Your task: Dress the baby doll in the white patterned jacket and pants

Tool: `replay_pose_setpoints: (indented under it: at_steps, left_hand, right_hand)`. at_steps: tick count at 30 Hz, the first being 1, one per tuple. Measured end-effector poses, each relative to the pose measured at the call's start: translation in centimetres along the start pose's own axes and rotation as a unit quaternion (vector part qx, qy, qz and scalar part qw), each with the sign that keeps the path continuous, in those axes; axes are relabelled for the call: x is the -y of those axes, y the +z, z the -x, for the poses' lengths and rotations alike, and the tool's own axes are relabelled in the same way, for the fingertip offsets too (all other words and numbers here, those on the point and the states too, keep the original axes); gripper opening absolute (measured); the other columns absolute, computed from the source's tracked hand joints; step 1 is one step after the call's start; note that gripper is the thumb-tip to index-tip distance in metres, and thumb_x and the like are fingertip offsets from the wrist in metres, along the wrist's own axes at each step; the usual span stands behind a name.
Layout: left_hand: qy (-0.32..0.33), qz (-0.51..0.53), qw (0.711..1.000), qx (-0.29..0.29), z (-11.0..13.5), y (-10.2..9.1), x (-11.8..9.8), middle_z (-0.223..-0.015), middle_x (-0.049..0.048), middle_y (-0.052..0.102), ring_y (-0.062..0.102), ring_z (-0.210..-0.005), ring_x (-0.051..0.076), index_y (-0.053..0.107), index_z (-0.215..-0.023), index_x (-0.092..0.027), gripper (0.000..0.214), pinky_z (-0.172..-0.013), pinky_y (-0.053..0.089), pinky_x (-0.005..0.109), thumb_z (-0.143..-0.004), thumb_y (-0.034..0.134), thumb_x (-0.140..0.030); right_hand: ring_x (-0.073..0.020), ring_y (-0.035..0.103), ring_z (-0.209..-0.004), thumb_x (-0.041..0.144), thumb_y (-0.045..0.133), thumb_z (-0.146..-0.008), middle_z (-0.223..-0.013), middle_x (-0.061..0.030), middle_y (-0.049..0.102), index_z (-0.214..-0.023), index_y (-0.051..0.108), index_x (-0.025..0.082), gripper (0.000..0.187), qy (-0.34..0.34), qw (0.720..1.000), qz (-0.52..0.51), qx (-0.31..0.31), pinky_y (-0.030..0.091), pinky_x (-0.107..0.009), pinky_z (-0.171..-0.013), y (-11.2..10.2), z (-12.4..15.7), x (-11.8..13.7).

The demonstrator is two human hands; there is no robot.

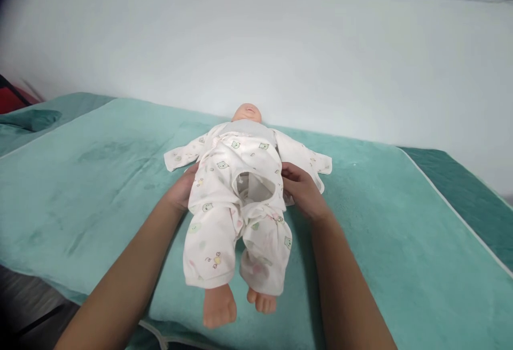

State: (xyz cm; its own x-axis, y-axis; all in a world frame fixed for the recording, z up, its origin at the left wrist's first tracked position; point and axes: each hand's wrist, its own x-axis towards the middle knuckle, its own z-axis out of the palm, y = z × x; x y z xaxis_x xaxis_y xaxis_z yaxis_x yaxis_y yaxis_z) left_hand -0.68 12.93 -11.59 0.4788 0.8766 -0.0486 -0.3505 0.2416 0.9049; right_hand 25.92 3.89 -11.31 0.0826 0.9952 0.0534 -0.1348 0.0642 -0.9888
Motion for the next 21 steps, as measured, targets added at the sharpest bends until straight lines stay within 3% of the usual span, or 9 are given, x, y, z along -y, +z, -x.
replay_pose_setpoints:
  at_steps: [7,14,21]
  left_hand:
    - [-0.036,-0.018,0.999,-0.011,0.2,0.6,-0.5,-0.083,0.0098,0.077,0.072,-0.093,0.032,0.077,-0.085,-0.014,0.032,-0.082,0.06,0.04,-0.054,0.084,-0.014]
    - [-0.055,-0.032,0.998,-0.003,0.0,0.9,-0.6,-0.085,0.01,0.076,0.071,-0.093,0.031,0.077,-0.09,-0.015,0.035,-0.083,0.059,0.041,-0.058,0.084,-0.026]
    - [-0.054,-0.044,0.997,-0.03,0.0,1.1,-0.3,-0.085,0.0092,0.075,0.07,-0.095,0.032,0.076,-0.092,-0.016,0.035,-0.082,0.058,0.039,-0.061,0.082,-0.031]
  right_hand:
    - [-0.0246,0.071,-0.089,0.03,0.076,-0.077,-0.099,-0.0041,0.075,-0.11,0.073,0.026,0.034,0.036,0.993,-0.108,0.032,0.055,-0.035,-0.074,0.8,-0.2,-0.5]
    - [-0.0259,0.071,-0.093,0.034,0.074,-0.078,-0.1,-0.0036,0.076,-0.116,0.07,0.028,0.039,0.059,0.992,-0.102,0.047,0.057,-0.038,-0.078,0.7,-0.5,-1.2]
    - [-0.0275,0.071,-0.093,0.036,0.074,-0.076,-0.097,-0.0039,0.076,-0.115,0.069,0.029,0.04,0.072,0.992,-0.099,0.041,0.057,-0.039,-0.077,0.9,-0.8,-1.2]
